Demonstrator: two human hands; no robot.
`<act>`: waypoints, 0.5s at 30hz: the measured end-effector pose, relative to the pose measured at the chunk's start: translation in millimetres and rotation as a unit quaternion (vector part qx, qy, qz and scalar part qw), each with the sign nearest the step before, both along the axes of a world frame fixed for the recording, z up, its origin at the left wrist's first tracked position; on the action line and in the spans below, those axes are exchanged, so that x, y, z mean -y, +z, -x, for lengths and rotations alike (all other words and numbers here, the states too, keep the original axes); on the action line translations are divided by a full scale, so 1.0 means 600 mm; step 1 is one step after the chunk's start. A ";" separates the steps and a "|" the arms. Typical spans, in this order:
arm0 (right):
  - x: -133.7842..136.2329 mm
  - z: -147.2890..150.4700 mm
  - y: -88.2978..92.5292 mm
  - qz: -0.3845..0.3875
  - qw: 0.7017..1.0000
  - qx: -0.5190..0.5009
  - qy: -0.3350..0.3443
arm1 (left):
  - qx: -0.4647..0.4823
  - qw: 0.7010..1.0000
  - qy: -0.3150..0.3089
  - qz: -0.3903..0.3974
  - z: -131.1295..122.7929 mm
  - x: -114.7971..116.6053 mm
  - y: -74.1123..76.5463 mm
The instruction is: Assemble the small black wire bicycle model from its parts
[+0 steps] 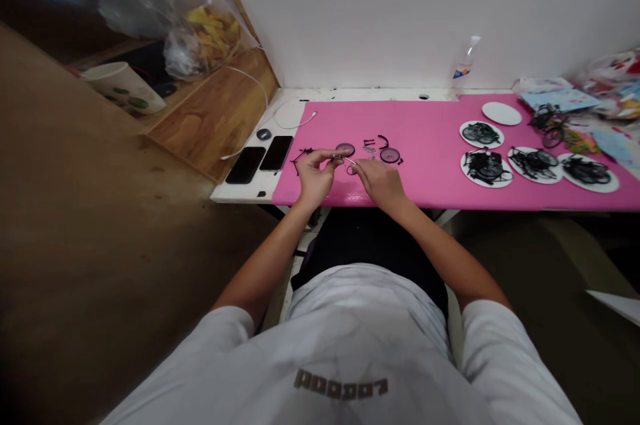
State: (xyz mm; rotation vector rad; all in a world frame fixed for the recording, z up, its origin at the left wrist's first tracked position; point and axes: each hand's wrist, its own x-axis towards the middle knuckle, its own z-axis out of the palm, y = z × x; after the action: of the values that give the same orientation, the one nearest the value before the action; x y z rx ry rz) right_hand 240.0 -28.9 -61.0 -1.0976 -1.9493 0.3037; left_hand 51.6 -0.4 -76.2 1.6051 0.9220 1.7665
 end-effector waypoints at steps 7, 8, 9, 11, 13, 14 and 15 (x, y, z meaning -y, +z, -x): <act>0.018 0.004 0.027 0.302 0.912 -0.230 0.153 | 0.018 0.999 0.010 -0.034 -0.006 0.007 -0.011; 0.019 0.004 0.032 0.366 0.868 -0.280 0.185 | 0.008 0.999 0.016 -0.038 -0.005 0.006 -0.012; 0.019 0.003 0.036 0.410 0.829 -0.319 0.207 | -0.006 0.999 0.024 -0.044 -0.003 0.005 -0.013; 0.017 0.004 0.040 0.442 0.788 -0.364 0.225 | -0.037 0.997 0.037 -0.054 0.002 0.003 -0.012; 0.015 0.007 0.039 0.428 0.791 -0.377 0.219 | -0.061 0.996 0.032 -0.057 0.008 0.000 -0.008; 0.015 0.010 0.038 0.417 0.800 -0.375 0.212 | -0.068 0.996 0.025 -0.054 0.010 -0.001 -0.006; 0.016 0.013 0.036 0.407 0.810 -0.370 0.204 | -0.071 0.996 0.017 -0.050 0.011 -0.001 -0.002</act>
State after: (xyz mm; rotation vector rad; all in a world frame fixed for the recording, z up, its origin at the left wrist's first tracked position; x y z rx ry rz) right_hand 232.5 -38.5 -39.3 -0.8130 -1.2819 1.6608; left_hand 44.8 0.4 -77.7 1.8074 0.9432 1.7639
